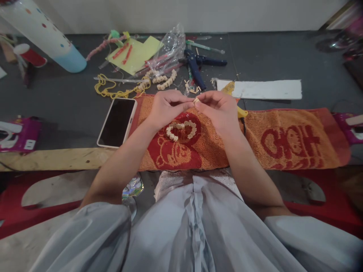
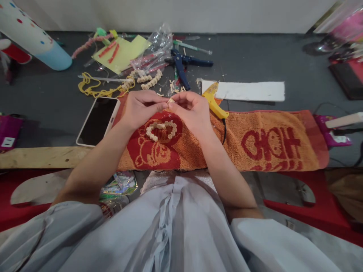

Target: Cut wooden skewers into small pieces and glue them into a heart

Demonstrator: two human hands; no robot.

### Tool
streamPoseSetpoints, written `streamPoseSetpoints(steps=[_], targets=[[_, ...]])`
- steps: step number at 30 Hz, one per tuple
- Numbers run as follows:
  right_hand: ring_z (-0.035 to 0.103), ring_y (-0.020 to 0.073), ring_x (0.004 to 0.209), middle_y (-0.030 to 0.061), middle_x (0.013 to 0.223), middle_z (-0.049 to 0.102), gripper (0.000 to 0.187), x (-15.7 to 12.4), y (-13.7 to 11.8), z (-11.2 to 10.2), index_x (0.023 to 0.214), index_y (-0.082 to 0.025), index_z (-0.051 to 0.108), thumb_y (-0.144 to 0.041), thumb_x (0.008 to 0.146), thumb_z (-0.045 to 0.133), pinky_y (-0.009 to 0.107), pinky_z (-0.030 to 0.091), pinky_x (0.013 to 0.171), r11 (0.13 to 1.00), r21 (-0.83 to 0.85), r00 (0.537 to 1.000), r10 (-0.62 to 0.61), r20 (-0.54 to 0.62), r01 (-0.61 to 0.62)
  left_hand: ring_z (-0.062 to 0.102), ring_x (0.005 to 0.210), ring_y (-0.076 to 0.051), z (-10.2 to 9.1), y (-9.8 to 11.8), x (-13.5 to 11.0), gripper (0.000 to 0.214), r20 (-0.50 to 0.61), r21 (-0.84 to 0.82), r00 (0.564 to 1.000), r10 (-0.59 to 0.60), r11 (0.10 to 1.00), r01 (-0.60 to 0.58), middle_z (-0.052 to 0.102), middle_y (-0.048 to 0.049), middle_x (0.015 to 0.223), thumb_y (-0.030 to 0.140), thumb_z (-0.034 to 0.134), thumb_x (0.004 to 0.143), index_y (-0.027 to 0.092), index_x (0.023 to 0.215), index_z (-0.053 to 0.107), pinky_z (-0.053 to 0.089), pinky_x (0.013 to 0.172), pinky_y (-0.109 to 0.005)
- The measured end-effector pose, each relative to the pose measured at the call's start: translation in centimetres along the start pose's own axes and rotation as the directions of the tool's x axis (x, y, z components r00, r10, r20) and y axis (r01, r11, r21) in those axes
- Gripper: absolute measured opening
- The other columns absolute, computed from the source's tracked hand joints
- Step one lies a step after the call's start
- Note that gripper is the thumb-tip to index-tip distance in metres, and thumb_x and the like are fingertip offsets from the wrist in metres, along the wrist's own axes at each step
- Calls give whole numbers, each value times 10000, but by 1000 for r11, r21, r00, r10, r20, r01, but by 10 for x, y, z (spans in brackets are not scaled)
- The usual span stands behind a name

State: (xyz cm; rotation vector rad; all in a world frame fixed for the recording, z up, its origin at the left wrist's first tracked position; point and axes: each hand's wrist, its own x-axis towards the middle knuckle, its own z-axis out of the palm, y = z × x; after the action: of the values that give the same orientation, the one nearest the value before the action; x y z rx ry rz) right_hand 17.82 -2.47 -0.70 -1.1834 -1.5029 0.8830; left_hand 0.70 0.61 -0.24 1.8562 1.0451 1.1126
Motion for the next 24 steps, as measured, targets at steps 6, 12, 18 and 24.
streamPoseSetpoints(steps=[6, 12, 18, 24], targets=[[658, 169, 786, 22, 839, 679, 223, -1, 6, 5, 855, -228, 644, -438, 784, 672, 345, 556, 704, 999, 38, 999, 2, -38, -1, 617, 660, -128, -1, -4, 2, 197, 42, -63, 998, -52, 997, 55, 682, -23, 696, 365, 724, 756, 168, 737, 722, 476, 577, -257], [644, 157, 796, 16, 871, 662, 245, 2, 15, 4, 893, -242, 633, -474, 813, 632, 329, 542, 706, 1000, 13, 998, 4, -58, -3, 595, 671, -147, -5, -10, 5, 147, -34, 90, 998, -51, 995, 53, 657, -26, 669, 326, 705, 758, 181, 734, 696, 477, 589, -273], [574, 152, 713, 16, 797, 637, 110, -15, -8, -4, 829, -217, 636, -324, 804, 650, 319, 486, 669, 972, -230, 996, -24, 84, 43, 597, 811, -186, -18, -41, 13, 103, -178, 235, 984, 3, 971, 40, 621, -28, 692, 302, 688, 763, 206, 734, 662, 496, 722, -299], [558, 200, 815, 49, 825, 610, 47, -57, -25, 8, 823, -211, 661, -203, 814, 615, 356, 457, 781, 848, -473, 944, -90, 317, 240, 587, 860, -190, -20, -55, 16, 179, -220, 234, 975, -27, 969, 80, 592, -35, 733, 359, 671, 798, 183, 773, 645, 470, 791, -311]])
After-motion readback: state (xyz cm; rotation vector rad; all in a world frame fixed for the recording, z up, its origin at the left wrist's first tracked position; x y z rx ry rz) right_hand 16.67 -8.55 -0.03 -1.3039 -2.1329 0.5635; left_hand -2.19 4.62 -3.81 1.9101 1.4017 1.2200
